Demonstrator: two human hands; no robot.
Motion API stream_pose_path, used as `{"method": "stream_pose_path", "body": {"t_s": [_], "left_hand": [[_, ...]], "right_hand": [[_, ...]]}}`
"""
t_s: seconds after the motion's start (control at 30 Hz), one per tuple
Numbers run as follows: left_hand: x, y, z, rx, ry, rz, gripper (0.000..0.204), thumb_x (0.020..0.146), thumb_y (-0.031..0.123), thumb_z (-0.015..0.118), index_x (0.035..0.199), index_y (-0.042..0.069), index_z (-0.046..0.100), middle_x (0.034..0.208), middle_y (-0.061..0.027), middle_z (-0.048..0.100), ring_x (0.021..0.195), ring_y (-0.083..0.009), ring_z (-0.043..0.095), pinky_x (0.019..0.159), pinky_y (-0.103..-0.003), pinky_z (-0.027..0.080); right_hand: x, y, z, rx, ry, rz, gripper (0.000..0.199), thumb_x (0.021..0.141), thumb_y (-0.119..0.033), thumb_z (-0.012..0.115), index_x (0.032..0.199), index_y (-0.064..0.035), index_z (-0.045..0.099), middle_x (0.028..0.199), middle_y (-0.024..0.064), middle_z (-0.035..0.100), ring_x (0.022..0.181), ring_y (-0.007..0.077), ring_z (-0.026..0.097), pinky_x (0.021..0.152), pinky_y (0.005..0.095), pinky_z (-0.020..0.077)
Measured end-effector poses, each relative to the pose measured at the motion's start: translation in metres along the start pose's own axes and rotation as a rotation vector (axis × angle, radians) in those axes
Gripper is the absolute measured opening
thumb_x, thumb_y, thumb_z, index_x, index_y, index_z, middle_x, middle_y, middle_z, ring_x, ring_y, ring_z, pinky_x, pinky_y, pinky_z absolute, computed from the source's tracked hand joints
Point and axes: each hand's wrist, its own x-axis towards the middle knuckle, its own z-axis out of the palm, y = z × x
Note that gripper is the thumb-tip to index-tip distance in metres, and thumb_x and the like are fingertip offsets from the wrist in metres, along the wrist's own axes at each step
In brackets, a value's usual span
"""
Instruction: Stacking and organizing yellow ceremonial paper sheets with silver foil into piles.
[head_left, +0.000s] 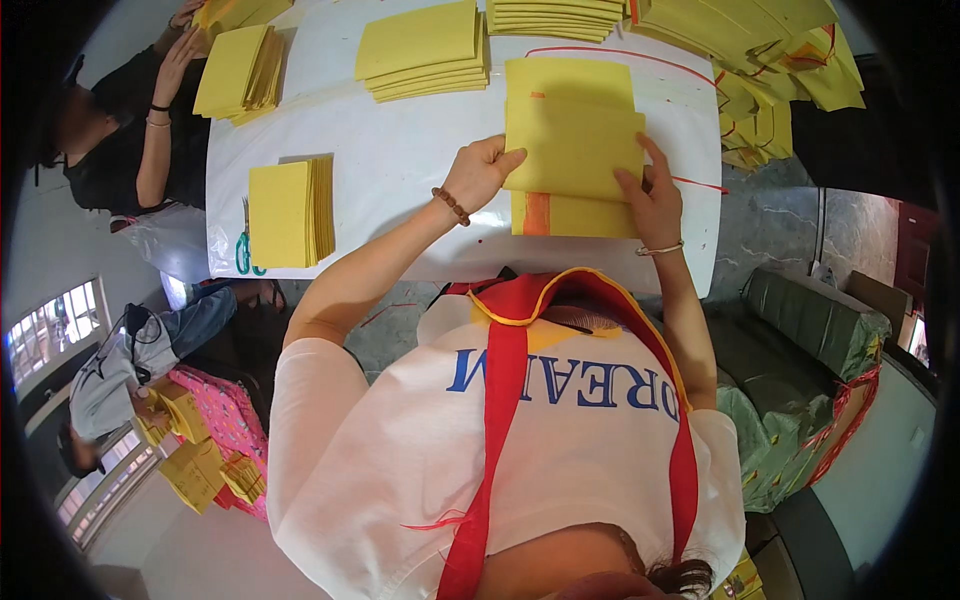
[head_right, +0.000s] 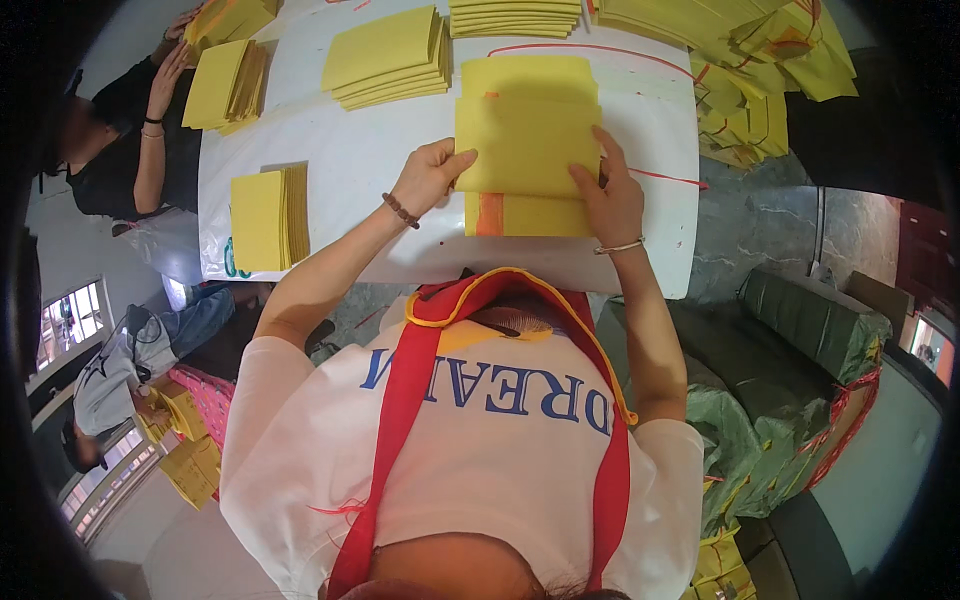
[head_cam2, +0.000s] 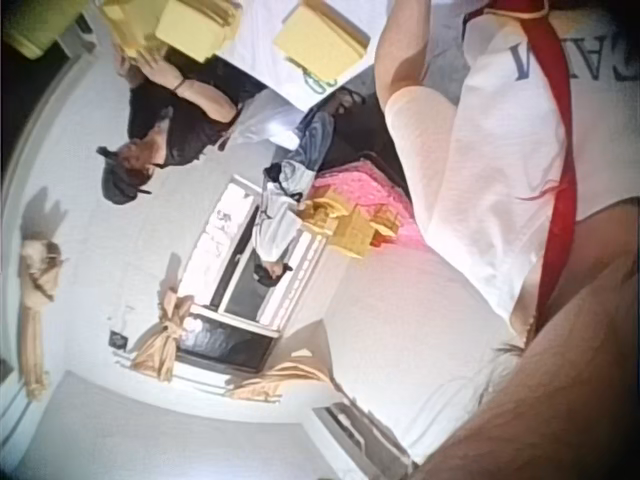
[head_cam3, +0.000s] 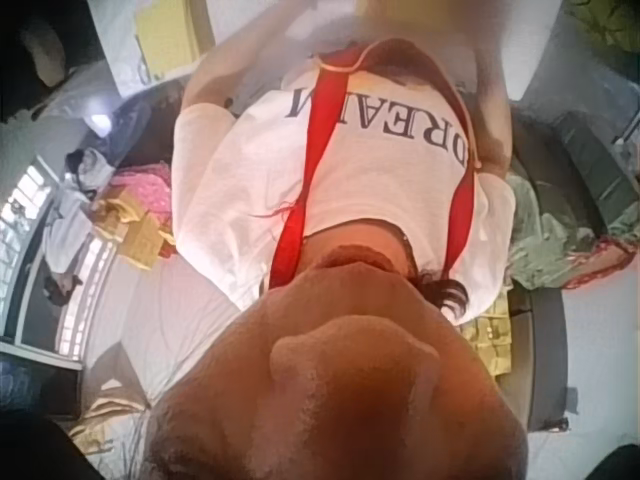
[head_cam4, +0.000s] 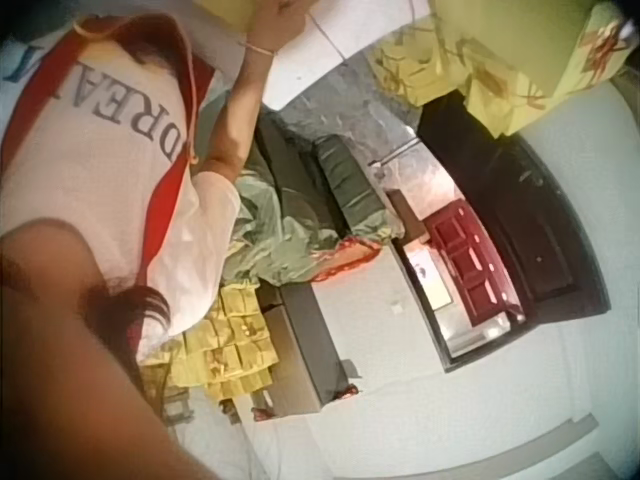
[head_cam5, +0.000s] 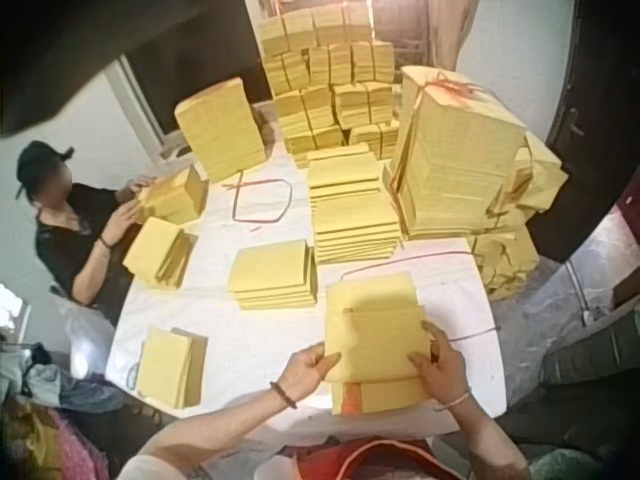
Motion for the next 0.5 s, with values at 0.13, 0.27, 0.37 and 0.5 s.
{"method": "stream_pose_path", "body": {"t_s": [0.13,0.27,0.37,0.5], "left_hand": [[0.003,0.005,-0.002,-0.151,-0.054,-0.134,0.025,0.083,0.025,0.058,0.091,0.002,0.064,0.058,-0.0001,0.052,0.049,-0.0072,0.045,0.044,-0.025,0.038],[0.005,0.008,-0.004,-0.194,-0.071,-0.147,0.023,0.082,0.025,0.06,0.084,0.002,0.062,0.059,0.0011,0.051,0.048,-0.0057,0.045,0.041,-0.022,0.038],[0.009,0.003,-0.007,-0.207,-0.096,-0.179,0.025,0.081,0.025,0.062,0.082,0.001,0.056,0.059,0.0009,0.051,0.048,-0.0065,0.045,0.041,-0.023,0.038],[0.003,0.005,-0.005,-0.089,0.088,0.03,0.026,0.079,0.023,0.066,0.088,0.003,0.051,0.069,-0.002,0.054,0.058,-0.0109,0.05,0.05,-0.027,0.042]], "right_hand": [[0.002,0.008,0.003,-0.181,-0.007,-0.001,0.044,0.08,-0.02,0.065,0.121,-0.0099,0.054,0.056,-0.0053,0.03,0.051,0.0045,0.027,0.046,0.0226,0.024],[0.004,0.012,0.006,-0.163,0.003,0.041,0.042,0.079,-0.02,0.065,0.119,-0.0094,0.056,0.058,-0.0054,0.029,0.052,0.0047,0.026,0.046,0.0222,0.0232],[0.005,0.011,0.006,-0.153,0.005,0.053,0.042,0.079,-0.02,0.065,0.119,-0.0091,0.056,0.057,-0.0053,0.031,0.052,0.0043,0.027,0.046,0.0217,0.0234],[0.006,0.011,0.005,-0.237,-0.005,0.074,0.043,0.078,-0.028,0.064,0.117,-0.0135,0.057,0.059,0.0076,0.051,0.051,0.0164,0.047,0.052,0.0302,0.0382]]}}
